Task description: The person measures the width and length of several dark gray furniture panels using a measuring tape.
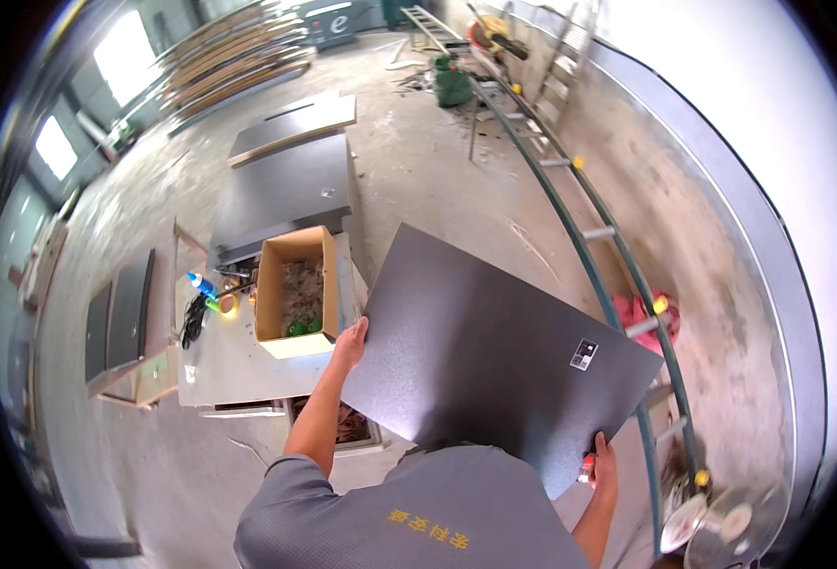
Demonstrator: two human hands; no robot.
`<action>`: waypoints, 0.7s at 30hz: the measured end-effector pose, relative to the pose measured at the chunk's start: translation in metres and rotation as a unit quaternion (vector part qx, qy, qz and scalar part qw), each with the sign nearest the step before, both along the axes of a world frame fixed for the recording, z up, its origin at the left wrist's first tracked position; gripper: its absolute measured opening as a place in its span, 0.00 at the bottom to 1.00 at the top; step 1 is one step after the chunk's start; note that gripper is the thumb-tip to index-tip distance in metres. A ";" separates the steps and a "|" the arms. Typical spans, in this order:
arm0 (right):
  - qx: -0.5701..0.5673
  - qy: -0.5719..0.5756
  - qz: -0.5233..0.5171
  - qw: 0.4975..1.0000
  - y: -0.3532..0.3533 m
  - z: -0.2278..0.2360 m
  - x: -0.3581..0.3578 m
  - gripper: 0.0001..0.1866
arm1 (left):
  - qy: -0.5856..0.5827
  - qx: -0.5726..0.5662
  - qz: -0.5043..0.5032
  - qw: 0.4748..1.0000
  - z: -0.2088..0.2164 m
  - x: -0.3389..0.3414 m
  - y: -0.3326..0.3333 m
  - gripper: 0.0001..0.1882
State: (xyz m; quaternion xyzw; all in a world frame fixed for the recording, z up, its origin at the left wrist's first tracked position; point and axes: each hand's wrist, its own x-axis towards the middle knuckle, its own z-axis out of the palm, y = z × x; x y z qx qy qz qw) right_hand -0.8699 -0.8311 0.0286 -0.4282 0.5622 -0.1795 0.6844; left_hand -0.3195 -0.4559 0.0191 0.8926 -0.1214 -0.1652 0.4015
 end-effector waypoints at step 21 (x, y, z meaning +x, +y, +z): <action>-0.004 0.047 0.508 0.860 -0.389 -0.048 0.565 0.34 | -0.071 0.066 0.365 0.926 0.015 0.098 -0.094 0.45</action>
